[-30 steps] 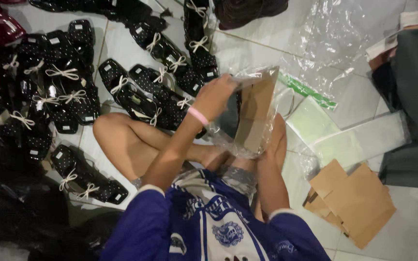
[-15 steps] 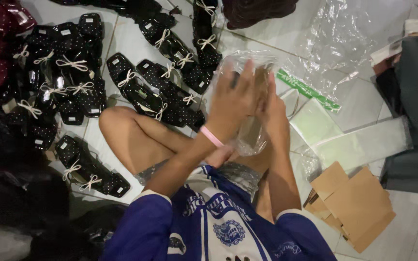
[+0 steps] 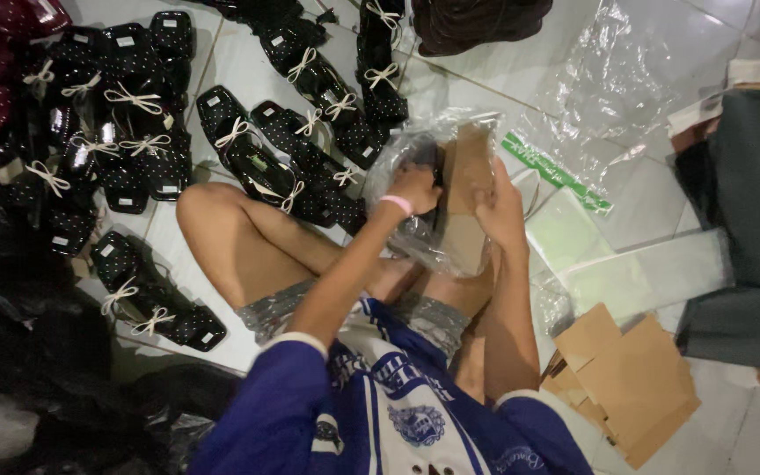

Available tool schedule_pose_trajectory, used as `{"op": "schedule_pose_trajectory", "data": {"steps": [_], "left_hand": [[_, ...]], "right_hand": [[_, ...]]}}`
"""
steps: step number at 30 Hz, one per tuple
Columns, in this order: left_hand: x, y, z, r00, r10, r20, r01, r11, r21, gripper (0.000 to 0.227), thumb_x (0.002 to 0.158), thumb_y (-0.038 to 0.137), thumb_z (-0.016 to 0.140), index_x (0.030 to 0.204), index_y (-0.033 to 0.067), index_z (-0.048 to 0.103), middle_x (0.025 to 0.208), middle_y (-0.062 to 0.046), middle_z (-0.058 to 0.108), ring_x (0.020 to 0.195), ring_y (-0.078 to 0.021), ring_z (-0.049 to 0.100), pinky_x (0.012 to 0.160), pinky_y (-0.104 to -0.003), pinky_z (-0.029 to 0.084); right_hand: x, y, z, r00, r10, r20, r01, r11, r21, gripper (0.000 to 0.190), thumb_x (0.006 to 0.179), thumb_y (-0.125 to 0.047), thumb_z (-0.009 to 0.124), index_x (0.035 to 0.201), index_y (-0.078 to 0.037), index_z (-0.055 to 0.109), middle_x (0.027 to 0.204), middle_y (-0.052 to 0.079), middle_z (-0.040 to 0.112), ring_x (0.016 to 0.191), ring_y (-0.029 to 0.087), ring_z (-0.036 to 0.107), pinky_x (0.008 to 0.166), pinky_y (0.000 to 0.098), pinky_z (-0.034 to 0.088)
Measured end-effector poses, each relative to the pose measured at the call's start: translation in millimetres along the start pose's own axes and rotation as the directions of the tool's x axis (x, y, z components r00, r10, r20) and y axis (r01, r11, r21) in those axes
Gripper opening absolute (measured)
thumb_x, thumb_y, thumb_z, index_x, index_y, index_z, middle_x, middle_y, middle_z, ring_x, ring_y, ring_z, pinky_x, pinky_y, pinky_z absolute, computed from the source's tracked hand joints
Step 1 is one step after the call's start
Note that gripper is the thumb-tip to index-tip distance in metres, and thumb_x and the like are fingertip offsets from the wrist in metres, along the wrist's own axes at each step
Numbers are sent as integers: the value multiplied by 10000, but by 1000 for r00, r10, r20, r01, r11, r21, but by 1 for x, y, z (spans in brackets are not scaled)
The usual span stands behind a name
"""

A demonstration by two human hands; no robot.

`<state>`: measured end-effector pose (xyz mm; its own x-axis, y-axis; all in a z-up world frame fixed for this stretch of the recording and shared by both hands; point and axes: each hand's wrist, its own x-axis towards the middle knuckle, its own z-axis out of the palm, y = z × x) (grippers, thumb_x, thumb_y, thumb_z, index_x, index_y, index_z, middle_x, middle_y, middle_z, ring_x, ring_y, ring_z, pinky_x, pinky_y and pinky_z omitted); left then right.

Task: The person sits on the floor surrounded by black polka-dotted shoes. They pick up a pair of shoes, place them into a clear plastic bag, insert a cardboard insert, and seal the bag. The person repeats this process for multiple pairs of shoes.

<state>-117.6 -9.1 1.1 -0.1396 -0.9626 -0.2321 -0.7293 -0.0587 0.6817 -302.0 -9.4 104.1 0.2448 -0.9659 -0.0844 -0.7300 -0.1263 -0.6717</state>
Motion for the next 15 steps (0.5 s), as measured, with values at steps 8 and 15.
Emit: {"op": "schedule_pose_trajectory", "data": {"steps": [8, 15], "left_hand": [[-62, -115, -120, 805, -249, -538, -571, -81, -817, 490, 1167, 452, 462, 1125, 11, 671, 1067, -133, 716, 1004, -244, 694, 961, -433, 557], [55, -149, 30, 951, -233, 204, 283, 384, -879, 1022, 941, 820, 176, 1536, 38, 456, 1620, -179, 393, 1531, -294, 318, 1251, -428, 192]], "right_hand": [[-24, 21, -22, 995, 81, 58, -99, 805, 585, 509, 988, -13, 609, 1479, -56, 481, 1259, 60, 671, 1095, 133, 633, 892, 274, 525], [-36, 26, -22, 1000, 8, 28, -23, 782, 623, 460, 1003, -25, 631, 1443, -26, 499, 1279, 55, 647, 1130, 120, 604, 932, 263, 498]]}}
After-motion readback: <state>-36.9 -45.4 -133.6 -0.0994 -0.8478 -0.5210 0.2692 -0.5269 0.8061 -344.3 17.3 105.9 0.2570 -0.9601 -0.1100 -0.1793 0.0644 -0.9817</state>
